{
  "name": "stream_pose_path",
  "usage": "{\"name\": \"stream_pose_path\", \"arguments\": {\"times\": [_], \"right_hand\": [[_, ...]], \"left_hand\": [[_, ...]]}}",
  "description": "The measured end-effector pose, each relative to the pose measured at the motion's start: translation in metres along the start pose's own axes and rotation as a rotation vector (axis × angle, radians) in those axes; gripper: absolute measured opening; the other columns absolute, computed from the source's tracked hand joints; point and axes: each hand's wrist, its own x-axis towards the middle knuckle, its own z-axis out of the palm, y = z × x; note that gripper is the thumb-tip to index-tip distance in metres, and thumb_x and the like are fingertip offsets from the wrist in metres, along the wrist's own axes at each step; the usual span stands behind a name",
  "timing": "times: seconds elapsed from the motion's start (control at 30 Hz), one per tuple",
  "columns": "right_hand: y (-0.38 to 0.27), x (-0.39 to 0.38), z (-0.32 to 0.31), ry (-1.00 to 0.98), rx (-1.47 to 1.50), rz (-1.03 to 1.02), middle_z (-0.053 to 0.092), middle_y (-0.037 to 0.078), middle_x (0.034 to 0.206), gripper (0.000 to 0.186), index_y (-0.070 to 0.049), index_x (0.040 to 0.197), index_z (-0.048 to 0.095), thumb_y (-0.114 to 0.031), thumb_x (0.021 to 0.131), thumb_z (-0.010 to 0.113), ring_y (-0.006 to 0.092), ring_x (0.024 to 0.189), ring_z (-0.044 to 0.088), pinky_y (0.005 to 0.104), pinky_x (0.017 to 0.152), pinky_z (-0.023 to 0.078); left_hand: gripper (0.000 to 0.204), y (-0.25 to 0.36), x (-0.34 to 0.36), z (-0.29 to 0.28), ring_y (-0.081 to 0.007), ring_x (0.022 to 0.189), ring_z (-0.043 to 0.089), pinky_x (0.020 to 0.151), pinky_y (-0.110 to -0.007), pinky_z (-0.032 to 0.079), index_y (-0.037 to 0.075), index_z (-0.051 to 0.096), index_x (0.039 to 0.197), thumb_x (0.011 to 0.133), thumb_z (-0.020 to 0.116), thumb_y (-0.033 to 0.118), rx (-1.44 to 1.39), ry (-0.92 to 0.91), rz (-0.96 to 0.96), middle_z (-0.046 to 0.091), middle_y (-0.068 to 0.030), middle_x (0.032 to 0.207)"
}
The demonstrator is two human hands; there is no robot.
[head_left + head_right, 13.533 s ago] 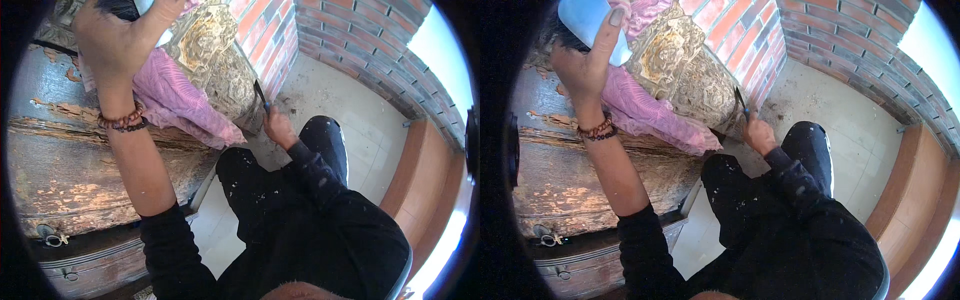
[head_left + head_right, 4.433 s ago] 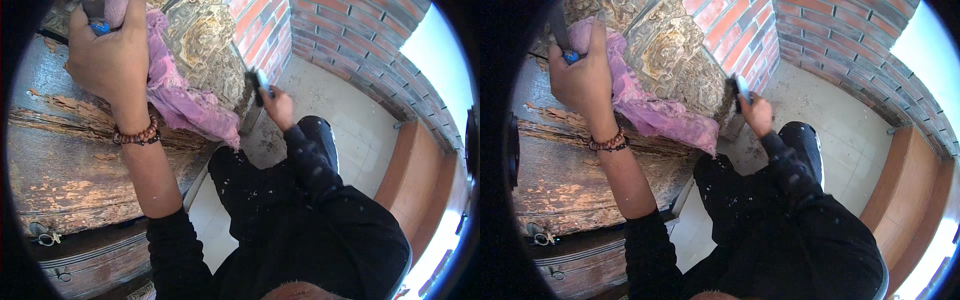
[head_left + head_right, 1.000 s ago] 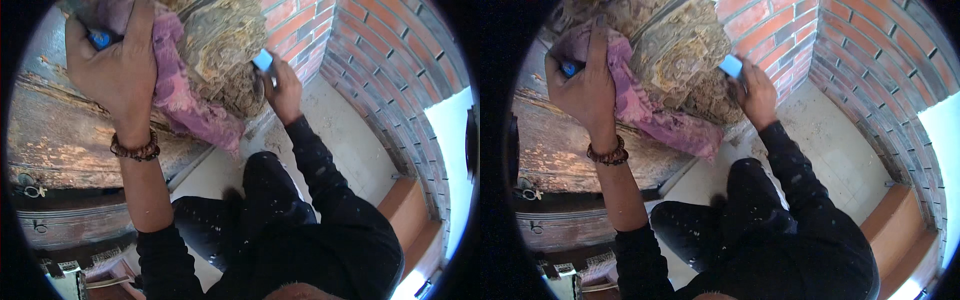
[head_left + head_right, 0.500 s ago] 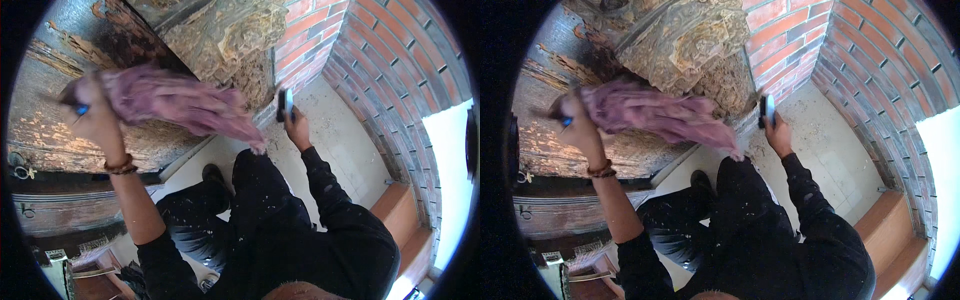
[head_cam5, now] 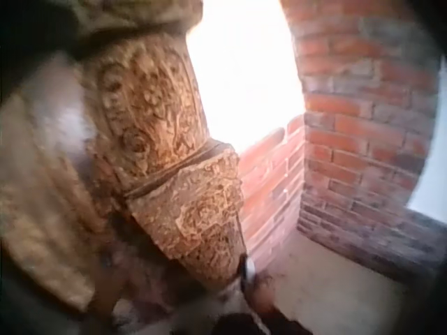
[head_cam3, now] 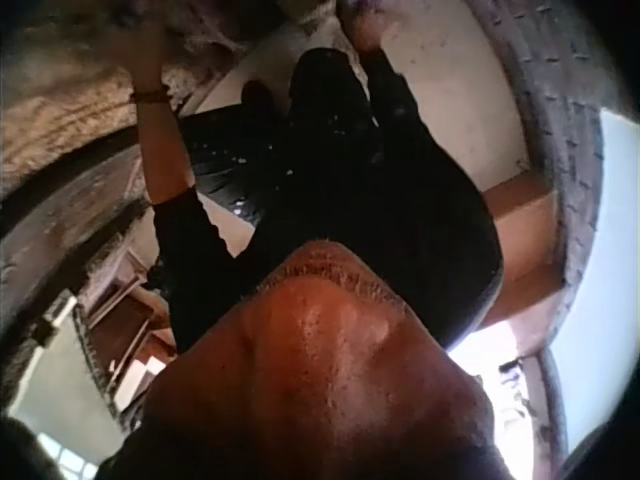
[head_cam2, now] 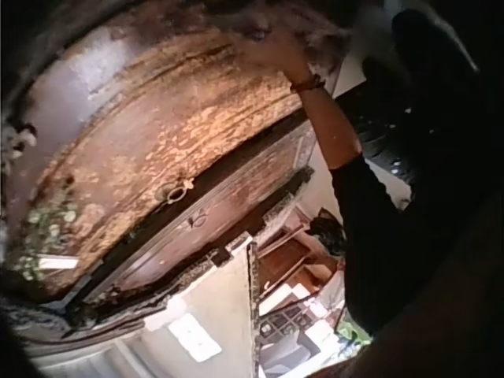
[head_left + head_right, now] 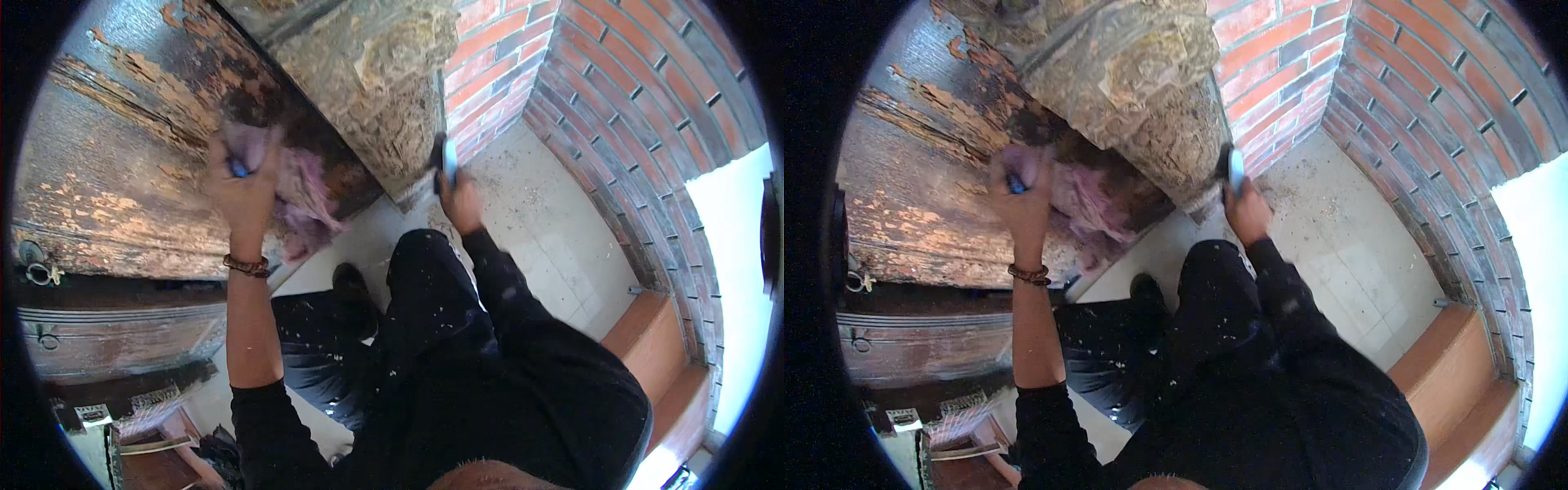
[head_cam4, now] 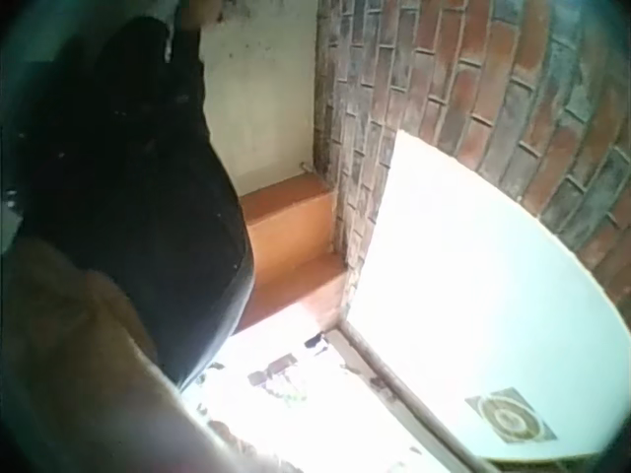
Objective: Scraping and cleaning a wooden door or chest with tools for restoration.
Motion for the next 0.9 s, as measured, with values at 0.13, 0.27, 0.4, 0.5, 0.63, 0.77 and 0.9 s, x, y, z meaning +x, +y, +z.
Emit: {"name": "stream_pose_path", "arguments": {"times": [0.13,0.27,0.4,0.5,0.63,0.77,0.9], "right_hand": [[-0.006,-0.032,-0.035,-0.033,-0.039,-0.035,0.067,0.029,0.094,0.044,0.000,0.123,0.057,-0.034,0.095,0.062,0.0471,0.085,0.066,0.0528,0.070,0.052],[-0.092,0.041,-0.064,0.241,0.526,-0.298,0.065,0.030,0.101,0.037,0.004,0.125,0.054,-0.020,0.097,0.059,0.0457,0.087,0.065,0.0489,0.072,0.051],[-0.013,0.015,0.002,0.122,0.053,-0.214,0.064,0.031,0.097,0.040,0.004,0.125,0.055,-0.024,0.097,0.059,0.0481,0.089,0.064,0.0492,0.071,0.052],[-0.013,-0.007,-0.008,-0.023,0.281,-0.091,0.067,0.030,0.095,0.038,0.002,0.126,0.059,-0.023,0.098,0.058,0.0423,0.087,0.069,0.0454,0.073,0.053],[-0.153,0.036,-0.095,0.117,0.738,-0.202,0.065,0.029,0.112,0.041,0.005,0.133,0.053,-0.018,0.100,0.056,0.0261,0.107,0.066,0.0367,0.092,0.048],[-0.112,0.009,-0.022,0.149,0.532,0.027,0.064,0.031,0.116,0.044,0.006,0.137,0.049,-0.017,0.100,0.054,0.0421,0.113,0.061,0.0402,0.097,0.047],[-0.082,0.010,-0.034,-0.218,0.474,0.367,0.065,0.031,0.109,0.044,0.005,0.135,0.051,-0.021,0.099,0.055,0.0428,0.104,0.065,0.0414,0.091,0.050]], "left_hand": [[0.038,-0.004,-0.004,0.007,-0.0107,0.080,0.058,0.074,-0.028,0.050,0.001,0.061,0.107,0.080,0.084,0.015,-0.012,-0.189,0.038,0.066,-0.0046,0.089],[0.035,-0.007,-0.013,0.032,-0.0099,0.070,0.052,0.065,-0.028,0.047,0.001,0.058,0.093,0.078,0.085,0.018,-0.276,-0.217,0.013,0.059,-0.0012,0.076],[0.025,-0.016,-0.007,0.041,-0.0096,0.069,0.050,0.065,-0.027,0.047,-0.001,0.057,0.087,0.084,0.078,0.013,-0.373,-0.363,-0.069,0.055,0.0019,0.075],[0.017,-0.017,-0.008,0.038,-0.0105,0.075,0.051,0.070,-0.027,0.045,0.001,0.055,0.090,0.089,0.070,0.010,-0.389,-0.362,-0.176,0.056,0.0008,0.081],[0.015,-0.023,-0.014,0.029,-0.0121,0.079,0.047,0.074,-0.029,0.043,0.005,0.052,0.096,0.094,0.066,0.011,-0.413,-0.385,-0.287,0.054,0.0000,0.089],[0.022,-0.015,-0.004,0.033,-0.0119,0.079,0.046,0.076,-0.029,0.043,0.005,0.051,0.099,0.095,0.068,0.017,-0.214,-0.399,-0.358,0.051,-0.0002,0.089],[0.031,-0.030,-0.014,0.032,-0.0129,0.086,0.050,0.078,-0.029,0.044,0.004,0.052,0.106,0.094,0.071,0.024,-0.428,-0.425,-0.383,0.054,-0.0024,0.096]]}}
